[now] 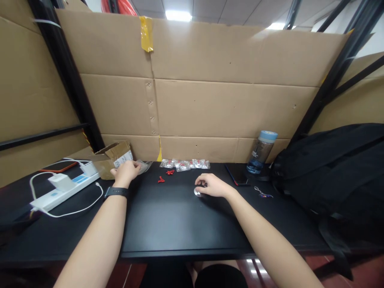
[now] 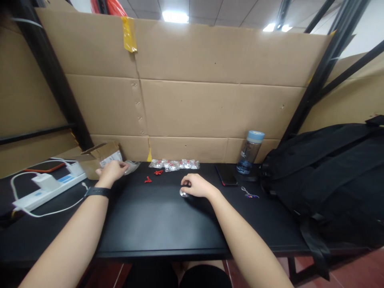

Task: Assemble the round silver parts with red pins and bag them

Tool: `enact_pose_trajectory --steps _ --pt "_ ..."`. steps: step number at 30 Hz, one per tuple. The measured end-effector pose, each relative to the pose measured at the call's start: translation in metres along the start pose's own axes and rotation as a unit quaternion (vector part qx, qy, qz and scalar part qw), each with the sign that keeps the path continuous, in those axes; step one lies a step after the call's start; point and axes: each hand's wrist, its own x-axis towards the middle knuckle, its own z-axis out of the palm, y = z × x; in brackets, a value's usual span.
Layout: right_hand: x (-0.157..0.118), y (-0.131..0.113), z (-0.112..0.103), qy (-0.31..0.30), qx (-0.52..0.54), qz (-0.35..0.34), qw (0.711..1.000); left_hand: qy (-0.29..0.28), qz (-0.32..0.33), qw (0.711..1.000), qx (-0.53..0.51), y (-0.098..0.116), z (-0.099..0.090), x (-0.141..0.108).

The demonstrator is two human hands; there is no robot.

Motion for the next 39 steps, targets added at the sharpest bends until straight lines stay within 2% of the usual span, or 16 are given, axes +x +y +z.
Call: enact_pose_trajectory --steps 3,7,9,11,13,15,17,19,22,25,28,30,32,35,37,39 --pt "0.000 0.001 0.000 -0.002 -0.003 -0.001 1.000 0.033 -0.013 0.999 0.004 0.001 -0.004 -0.003" --pt "0.001 0.004 0.000 -0.008 -0.010 0.003 1.000 0.168 -0.009 0.985 -0.029 0.011 -0.015 -0.013" --pt "0.001 0.004 0.001 -0.013 -0.006 0.003 1.000 0.238 0.037 0.969 -0.054 0.024 -0.019 -0.020" --pt "0.001 0.003 0.003 -0.015 0.003 0.004 1.000 0.260 0.127 0.954 -0.084 0.044 -0.020 -0.032" --pt "0.001 0.003 0.003 -0.016 0.008 0.008 1.000 0.212 0.243 0.940 -0.109 0.069 -0.014 -0.048" --pt "0.001 0.004 0.002 -0.019 0.006 0.007 1.000 0.119 0.351 0.923 -0.100 0.094 -0.003 -0.067" --pt "-0.001 0.008 -0.004 -0.018 -0.002 0.007 1.000 0.039 0.426 0.901 -0.070 0.115 0.012 -0.087" --pt "-0.005 0.014 -0.013 -0.007 -0.019 0.014 1.000 -0.009 0.475 0.879 -0.047 0.127 0.025 -0.102" --pt "-0.010 0.028 -0.025 0.005 -0.045 0.024 0.999 -0.030 0.514 0.856 -0.038 0.134 0.039 -0.117" --pt "-0.012 0.040 -0.029 -0.016 -0.031 0.025 0.999 -0.029 0.532 0.845 -0.054 0.135 0.042 -0.123" --pt "-0.009 0.043 -0.026 -0.033 -0.014 0.033 0.999 -0.025 0.533 0.843 -0.067 0.133 0.034 -0.119" --pt "-0.007 0.043 -0.023 -0.026 -0.015 0.045 0.999 0.005 0.501 0.863 -0.061 0.126 0.026 -0.105" --pt "-0.007 0.041 -0.021 -0.017 -0.013 0.065 0.998 0.035 0.432 0.900 -0.037 0.110 0.019 -0.084" --pt "-0.008 0.040 -0.020 -0.017 0.000 0.091 0.996 0.009 0.341 0.940 0.010 0.080 0.020 -0.051" --pt "-0.009 0.040 -0.021 -0.022 0.009 0.098 0.995 -0.028 0.320 0.947 0.009 0.065 0.027 -0.036" --pt "-0.010 0.040 -0.023 -0.026 0.013 0.099 0.995 -0.046 0.322 0.946 0.002 0.059 0.038 -0.031"
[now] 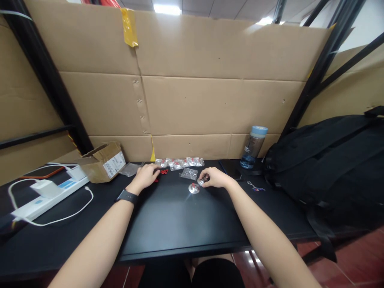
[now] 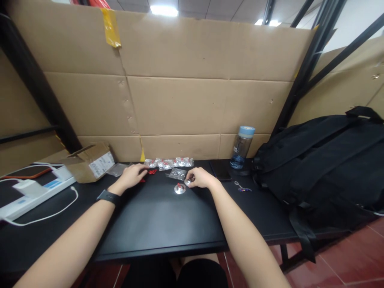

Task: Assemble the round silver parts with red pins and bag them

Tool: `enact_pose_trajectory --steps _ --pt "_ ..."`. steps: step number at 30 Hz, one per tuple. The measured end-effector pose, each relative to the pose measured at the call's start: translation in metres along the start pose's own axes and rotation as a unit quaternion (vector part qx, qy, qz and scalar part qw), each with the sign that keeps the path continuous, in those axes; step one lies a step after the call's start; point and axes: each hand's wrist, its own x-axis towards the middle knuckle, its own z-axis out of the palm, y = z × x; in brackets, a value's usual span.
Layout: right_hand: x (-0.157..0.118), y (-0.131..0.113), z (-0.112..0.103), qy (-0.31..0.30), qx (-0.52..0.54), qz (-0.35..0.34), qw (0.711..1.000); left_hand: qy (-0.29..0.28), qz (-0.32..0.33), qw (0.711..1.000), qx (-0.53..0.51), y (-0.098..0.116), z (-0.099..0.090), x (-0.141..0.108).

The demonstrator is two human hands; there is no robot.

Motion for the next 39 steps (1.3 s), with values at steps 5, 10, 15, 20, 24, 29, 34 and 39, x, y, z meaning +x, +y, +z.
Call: enact_pose_trajectory --steps 5,10,15,20,24,29,34,39 --pt "-0.003 -0.001 -0.008 0.003 -0.003 -0.013 1.000 -0.003 0.011 1.000 -0.009 0.010 0.017 0.004" --pt "-0.005 0.001 -0.012 0.031 -0.006 -0.014 0.999 -0.001 0.014 1.000 -0.015 0.012 0.012 0.003" --pt "-0.006 0.002 -0.015 0.053 0.001 -0.015 0.998 -0.003 0.012 1.000 -0.028 0.010 0.004 0.002" --pt "-0.006 -0.002 -0.016 0.086 0.055 -0.024 0.994 0.007 0.014 0.998 -0.065 0.020 -0.012 0.000" --pt "-0.001 -0.011 -0.009 0.123 0.141 -0.043 0.981 0.035 0.035 0.982 -0.181 0.039 -0.021 -0.003" --pt "0.001 -0.026 0.001 0.108 0.281 -0.061 0.952 0.026 0.110 0.928 -0.354 0.065 -0.015 -0.002" --pt "0.001 -0.031 0.003 0.094 0.317 -0.063 0.942 0.005 0.114 0.890 -0.441 0.082 -0.010 -0.005" --pt "0.000 -0.035 0.003 0.102 0.325 -0.059 0.938 -0.020 0.084 0.869 -0.487 0.089 -0.014 -0.009"
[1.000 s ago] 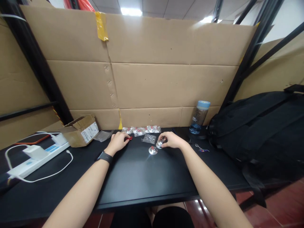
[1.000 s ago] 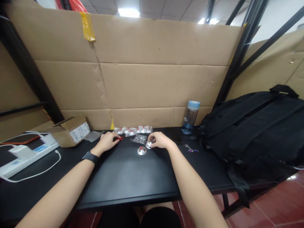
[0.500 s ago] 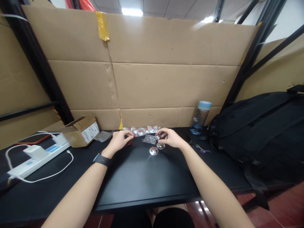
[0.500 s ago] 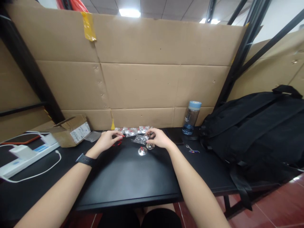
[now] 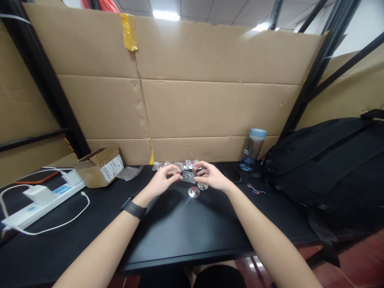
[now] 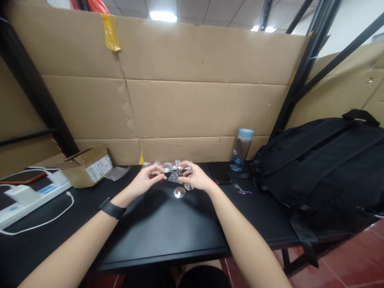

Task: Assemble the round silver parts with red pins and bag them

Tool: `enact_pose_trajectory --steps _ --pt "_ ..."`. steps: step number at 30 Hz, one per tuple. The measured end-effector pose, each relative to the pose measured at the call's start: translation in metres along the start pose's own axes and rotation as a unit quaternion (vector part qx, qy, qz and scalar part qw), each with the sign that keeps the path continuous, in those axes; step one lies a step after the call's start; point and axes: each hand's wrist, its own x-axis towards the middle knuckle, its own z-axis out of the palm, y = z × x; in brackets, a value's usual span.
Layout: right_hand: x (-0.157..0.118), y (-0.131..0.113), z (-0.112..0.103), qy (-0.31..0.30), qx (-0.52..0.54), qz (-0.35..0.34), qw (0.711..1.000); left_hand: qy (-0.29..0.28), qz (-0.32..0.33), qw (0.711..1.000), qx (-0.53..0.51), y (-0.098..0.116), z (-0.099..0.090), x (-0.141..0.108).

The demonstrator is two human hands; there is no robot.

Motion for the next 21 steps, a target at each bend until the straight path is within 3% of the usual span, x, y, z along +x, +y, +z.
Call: enact_pose_trajectory --steps 4,11,21 --pt "-0.001 -0.004 0.004 0.005 0.011 0.004 1.000 0.001 -0.016 1.000 -0.003 0.000 0.000 -0.002" --pt "-0.001 -0.004 0.012 -0.001 0.029 0.000 1.000 0.109 0.016 0.989 0.094 0.002 -0.001 -0.002" --pt "0.001 -0.001 0.028 0.024 0.040 -0.022 0.999 0.089 0.025 0.992 0.080 -0.006 0.003 -0.001"
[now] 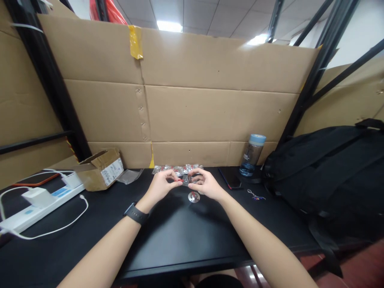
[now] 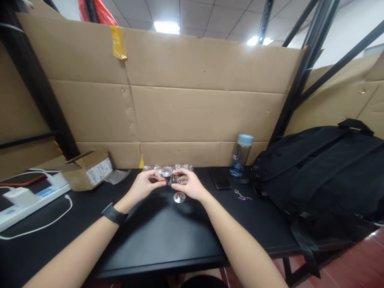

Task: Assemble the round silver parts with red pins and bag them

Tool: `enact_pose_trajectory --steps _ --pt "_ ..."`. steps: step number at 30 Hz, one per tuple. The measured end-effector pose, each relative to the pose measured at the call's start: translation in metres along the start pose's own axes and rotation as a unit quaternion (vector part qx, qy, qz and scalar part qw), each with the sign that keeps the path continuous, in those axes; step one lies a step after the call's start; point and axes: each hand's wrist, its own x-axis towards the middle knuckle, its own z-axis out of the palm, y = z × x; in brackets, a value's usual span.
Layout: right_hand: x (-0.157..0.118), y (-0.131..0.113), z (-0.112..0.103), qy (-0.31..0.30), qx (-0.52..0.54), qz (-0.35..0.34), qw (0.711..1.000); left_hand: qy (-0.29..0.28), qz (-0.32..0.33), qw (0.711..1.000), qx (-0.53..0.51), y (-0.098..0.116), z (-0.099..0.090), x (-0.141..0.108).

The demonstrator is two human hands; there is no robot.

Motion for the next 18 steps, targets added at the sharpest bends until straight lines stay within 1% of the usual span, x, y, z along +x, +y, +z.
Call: enact_pose_trajectory --steps 4,10,15,18 --pt "0.000 0.001 0.009 0.013 0.016 -0.019 1.000 -0.013 0.009 1.000 0.008 0.002 0.004 -0.001" --pt "-0.001 0.000 0.022 0.043 0.005 -0.062 0.997 -0.015 0.040 0.995 0.090 0.009 0.008 -0.005" --pt "-0.001 0.001 0.024 0.050 -0.005 -0.078 0.996 -0.016 0.107 0.986 0.124 0.012 0.011 -0.006" --pt "-0.001 0.002 0.024 0.053 -0.001 -0.080 0.995 -0.010 0.131 0.982 0.134 0.013 0.012 -0.006"
